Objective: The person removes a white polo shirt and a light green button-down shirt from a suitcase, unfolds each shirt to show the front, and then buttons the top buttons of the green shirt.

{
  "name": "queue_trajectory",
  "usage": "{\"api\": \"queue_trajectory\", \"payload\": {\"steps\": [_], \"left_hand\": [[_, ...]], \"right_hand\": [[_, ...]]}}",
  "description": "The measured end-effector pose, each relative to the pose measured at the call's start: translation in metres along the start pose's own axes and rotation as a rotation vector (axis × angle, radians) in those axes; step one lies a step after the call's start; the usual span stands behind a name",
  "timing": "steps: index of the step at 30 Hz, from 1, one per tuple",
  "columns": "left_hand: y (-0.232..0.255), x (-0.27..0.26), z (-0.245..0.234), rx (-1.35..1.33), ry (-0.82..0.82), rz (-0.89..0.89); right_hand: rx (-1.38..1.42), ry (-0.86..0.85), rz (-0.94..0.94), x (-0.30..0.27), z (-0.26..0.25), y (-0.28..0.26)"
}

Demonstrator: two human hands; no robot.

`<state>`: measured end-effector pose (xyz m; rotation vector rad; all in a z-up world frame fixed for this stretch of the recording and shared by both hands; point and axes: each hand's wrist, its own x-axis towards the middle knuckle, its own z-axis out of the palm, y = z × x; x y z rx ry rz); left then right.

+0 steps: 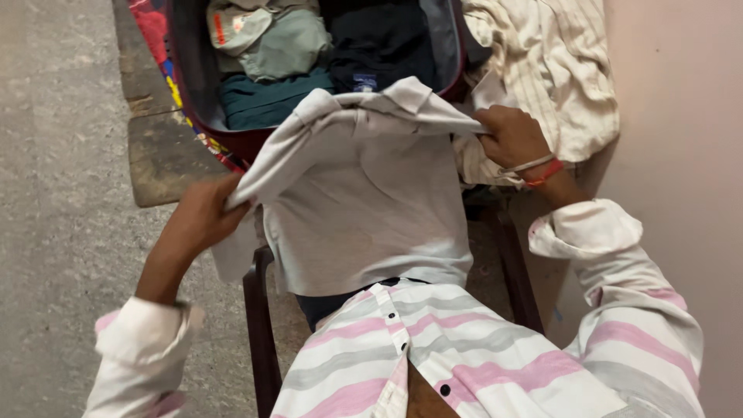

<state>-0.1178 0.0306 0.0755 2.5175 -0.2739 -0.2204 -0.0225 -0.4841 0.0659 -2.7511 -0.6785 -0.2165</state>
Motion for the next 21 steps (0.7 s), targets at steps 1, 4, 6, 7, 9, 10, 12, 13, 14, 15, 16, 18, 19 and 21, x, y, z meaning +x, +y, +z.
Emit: {"api": "queue_trajectory", "payload": {"steps": [1, 4, 6, 7, 9, 10, 12, 13, 14, 15, 16, 18, 19, 21], "left_hand": [[0.008, -0.005, -0.003, 0.029, 0.006, 0.090], [0.042, -0.019, -0.015, 0.018, -0.076, 0.233], [0.072, -0.024, -0.027, -0.099, -0.251, 0.158], [0.088, -0.025, -0.034, -0.107, -0.390, 0.123], [0.123, -0.022, -0.046, -0.118, -0.662, 0.048], [0.140, -0.019, -0.054, -0.037, -0.774, 0.069], [0.172, -0.012, -0.070, 0.128, -0.996, 0.112], [0.185, -0.003, -0.077, 0.108, -1.041, 0.157], [0.197, 0.007, -0.082, 0.087, -1.086, 0.202], [0.207, 0.019, -0.086, 0.066, -1.131, 0.247], [0.215, 0.033, -0.088, 0.075, -1.176, 0.216], [0.225, 0.066, -0.089, 0.080, -1.252, 0.185], [0.226, 0.085, -0.087, 0.045, -1.218, 0.226], [0.222, 0.133, -0.085, -0.018, -1.149, 0.283]], "right_hand": [[0.081, 0.015, -0.045, -0.010, -0.005, 0.004], [0.300, -0.051, -0.040, -0.045, -0.033, 0.015], [0.419, -0.235, 0.140, -0.071, -0.060, 0.019], [0.477, -0.362, 0.289, -0.086, -0.076, 0.021], [0.520, -0.541, 0.467, -0.119, -0.110, 0.025], [0.507, -0.594, 0.495, -0.132, -0.123, 0.029], [0.568, -0.543, 0.022, -0.157, -0.150, 0.042], [0.589, -0.614, 0.012, -0.168, -0.165, 0.049], [0.609, -0.685, 0.004, -0.178, -0.183, 0.054], [0.630, -0.757, -0.005, -0.185, -0.198, 0.056], [0.706, -0.719, -0.062, -0.186, -0.214, 0.057], [0.791, -0.674, -0.154, -0.179, -0.248, 0.053], [0.768, -0.646, -0.158, -0.172, -0.262, 0.050], [0.694, -0.595, -0.145, -0.148, -0.284, 0.047]]}}
